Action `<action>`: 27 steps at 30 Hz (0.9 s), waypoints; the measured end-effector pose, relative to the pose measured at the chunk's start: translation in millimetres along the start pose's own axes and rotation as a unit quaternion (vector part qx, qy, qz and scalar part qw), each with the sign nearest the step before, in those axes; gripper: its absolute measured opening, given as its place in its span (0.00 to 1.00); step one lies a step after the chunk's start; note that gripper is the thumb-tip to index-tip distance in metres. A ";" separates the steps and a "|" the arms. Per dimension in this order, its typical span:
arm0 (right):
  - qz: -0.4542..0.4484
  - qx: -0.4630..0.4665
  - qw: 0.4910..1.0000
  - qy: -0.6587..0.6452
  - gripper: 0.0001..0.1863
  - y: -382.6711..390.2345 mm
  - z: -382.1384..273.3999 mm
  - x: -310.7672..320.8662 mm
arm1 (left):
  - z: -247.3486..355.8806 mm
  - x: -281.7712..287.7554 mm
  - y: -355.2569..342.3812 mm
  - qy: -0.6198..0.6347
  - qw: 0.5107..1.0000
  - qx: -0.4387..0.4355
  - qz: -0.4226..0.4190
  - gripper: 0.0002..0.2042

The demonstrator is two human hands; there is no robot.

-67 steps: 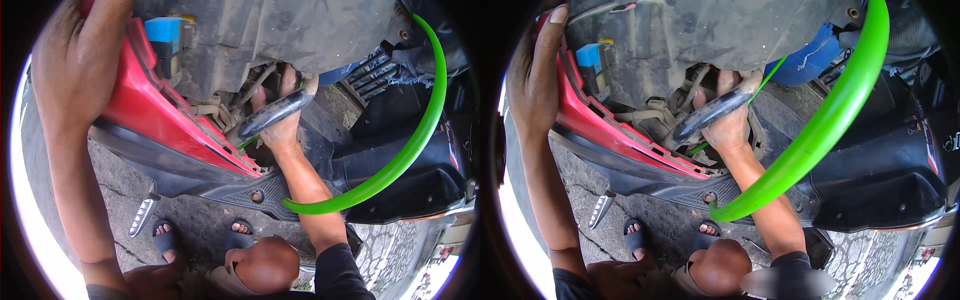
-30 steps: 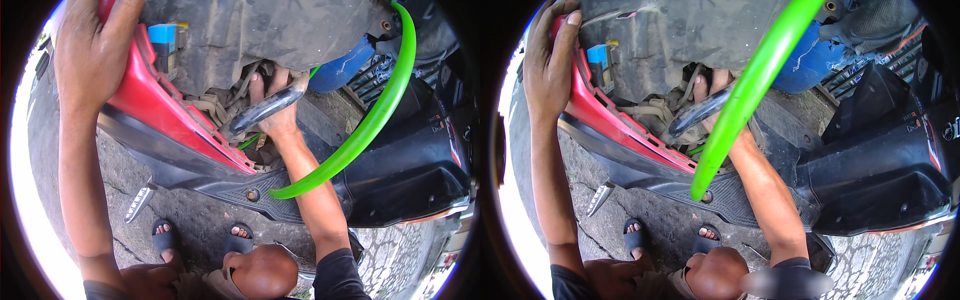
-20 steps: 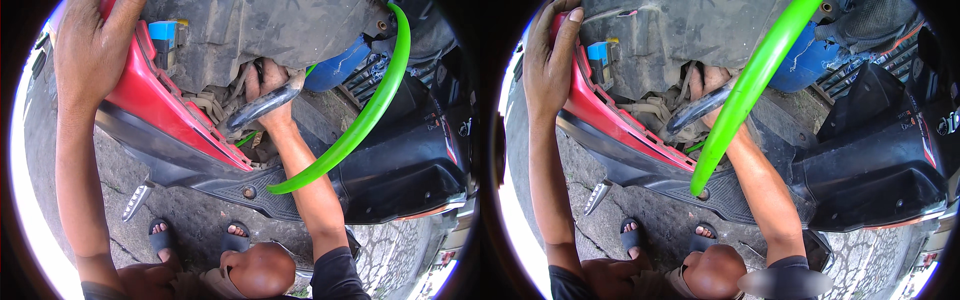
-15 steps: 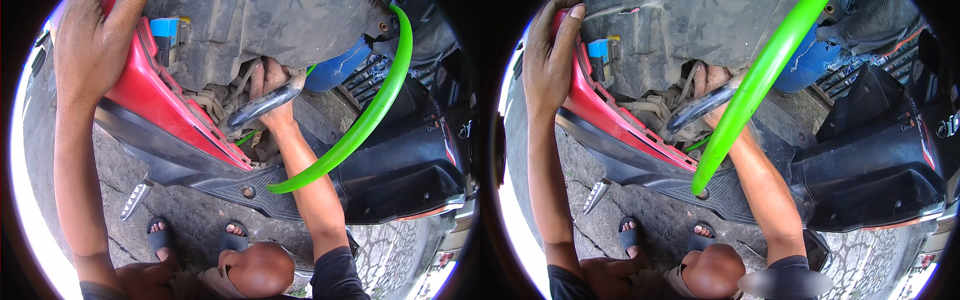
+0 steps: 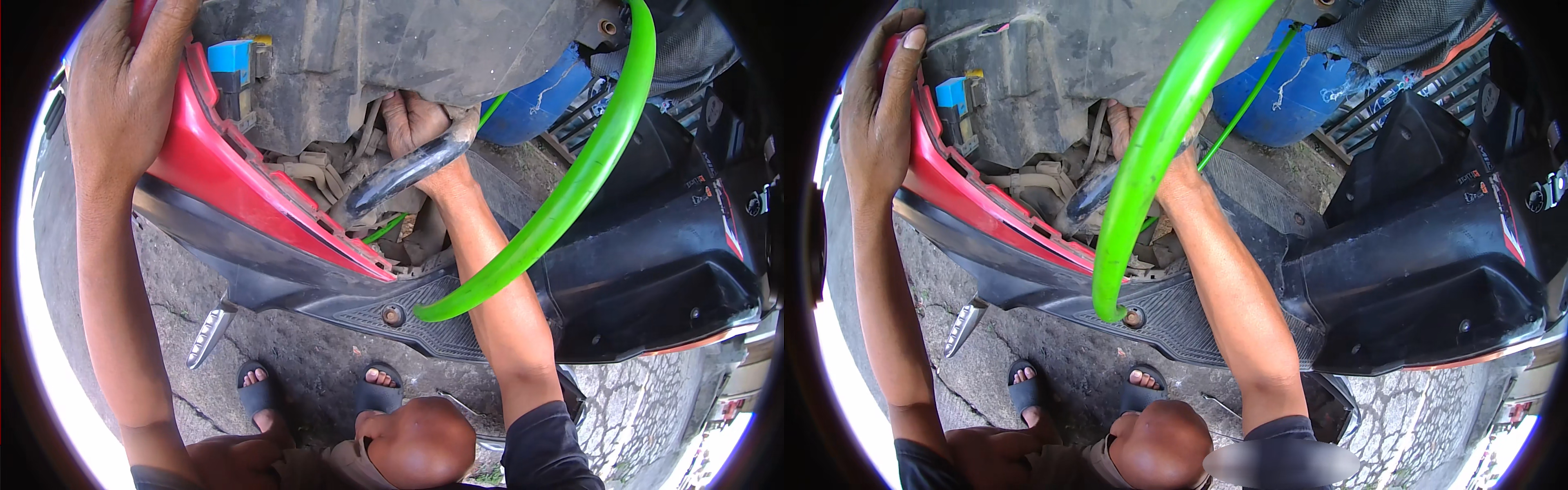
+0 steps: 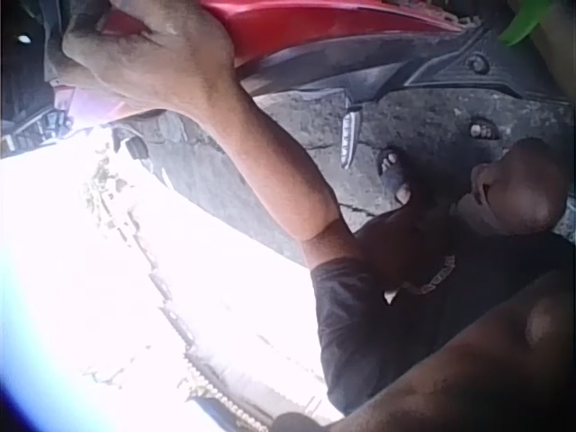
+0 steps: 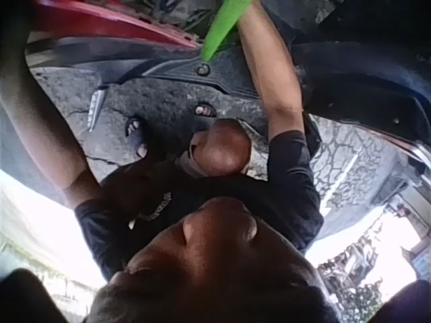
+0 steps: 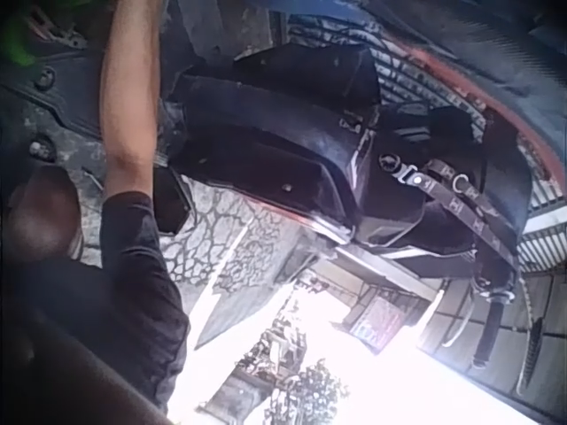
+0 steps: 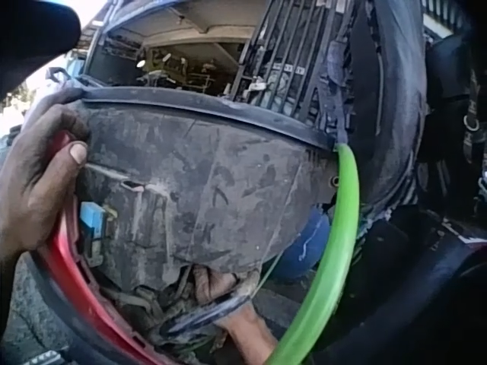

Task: Repairing internal components of a motorcycle engine area.

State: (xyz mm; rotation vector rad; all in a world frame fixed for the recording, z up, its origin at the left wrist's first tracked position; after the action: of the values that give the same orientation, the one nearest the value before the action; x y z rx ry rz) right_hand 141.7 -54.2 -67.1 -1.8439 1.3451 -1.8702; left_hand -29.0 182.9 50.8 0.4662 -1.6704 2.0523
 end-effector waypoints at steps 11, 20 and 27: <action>0.016 0.019 0.988 -0.152 0.12 -3.3 -11.2 3.4 | 8.4 27.9 37.6 0.090 0.996 0.002 0.004 0.20; 0.104 0.011 0.994 -0.043 0.10 -13.6 -15.0 13.0 | 22.6 56.4 169.3 0.325 0.788 0.387 -0.352 0.16; 0.057 0.025 0.998 0.023 0.13 -2.5 -7.4 0.2 | 41.4 42.2 174.2 0.343 0.625 0.505 -0.487 0.27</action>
State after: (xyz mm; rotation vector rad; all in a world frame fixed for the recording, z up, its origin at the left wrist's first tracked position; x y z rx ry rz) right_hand 136.3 -49.5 -63.8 -1.6730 1.3738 -1.8815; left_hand -159.6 119.2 -62.2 0.5941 0.3605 1.6497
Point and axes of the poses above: each hand's wrist, its own y-axis away from the middle knuckle, its own x-axis out of the back of the hand, z = x × y, the point moved 2 cm from there along -y, towards the middle knuckle, and after that the axes turned 6 degrees about -z, right-handed, at the moved point
